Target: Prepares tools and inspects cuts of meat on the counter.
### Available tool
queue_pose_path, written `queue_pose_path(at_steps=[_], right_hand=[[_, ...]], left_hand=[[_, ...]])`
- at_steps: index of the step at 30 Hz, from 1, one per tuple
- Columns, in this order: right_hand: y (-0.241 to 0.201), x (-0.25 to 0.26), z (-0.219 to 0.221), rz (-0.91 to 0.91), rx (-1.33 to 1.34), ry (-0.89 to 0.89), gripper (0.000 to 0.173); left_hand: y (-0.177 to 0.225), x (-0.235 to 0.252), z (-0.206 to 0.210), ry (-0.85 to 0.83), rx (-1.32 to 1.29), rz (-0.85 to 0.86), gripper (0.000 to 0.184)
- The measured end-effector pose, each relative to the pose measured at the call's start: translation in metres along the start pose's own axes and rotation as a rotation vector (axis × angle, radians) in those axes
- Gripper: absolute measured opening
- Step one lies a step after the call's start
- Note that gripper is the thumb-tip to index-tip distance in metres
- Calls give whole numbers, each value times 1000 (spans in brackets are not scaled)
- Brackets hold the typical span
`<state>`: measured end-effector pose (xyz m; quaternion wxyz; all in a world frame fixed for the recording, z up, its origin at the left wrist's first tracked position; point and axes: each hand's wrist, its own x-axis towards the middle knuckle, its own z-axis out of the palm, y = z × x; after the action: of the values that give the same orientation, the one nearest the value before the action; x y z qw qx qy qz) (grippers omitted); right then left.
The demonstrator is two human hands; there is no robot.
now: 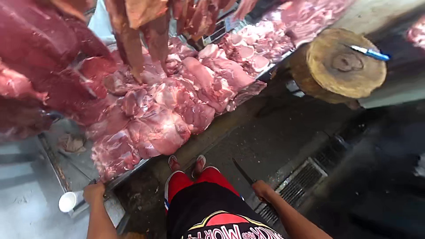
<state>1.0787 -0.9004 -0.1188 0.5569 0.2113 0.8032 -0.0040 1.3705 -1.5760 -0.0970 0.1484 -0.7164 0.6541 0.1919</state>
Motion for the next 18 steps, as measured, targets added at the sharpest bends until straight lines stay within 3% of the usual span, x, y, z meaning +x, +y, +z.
queue_pose_path(at_steps=[5, 10, 14, 16, 18], right_hand=[[-12, -4, 21, -3, 57, -44, 35], [-12, 13, 30, -9, 229, 4, 39], [-5, 26, 15, 42, 313, -1, 38], [-4, 43, 0, 40, 303, -30, 37], [-2, 63, -17, 38, 278, -78, 37]], left_hand=[[62, -52, -22, 30, 70, 146, 61], [210, -136, -20, -64, 21, 630, 37], [311, -208, 2, -156, -54, 930, 32], [352, -231, 15, -45, -164, 989, 33], [383, -235, 42, 89, -184, 1028, 48]])
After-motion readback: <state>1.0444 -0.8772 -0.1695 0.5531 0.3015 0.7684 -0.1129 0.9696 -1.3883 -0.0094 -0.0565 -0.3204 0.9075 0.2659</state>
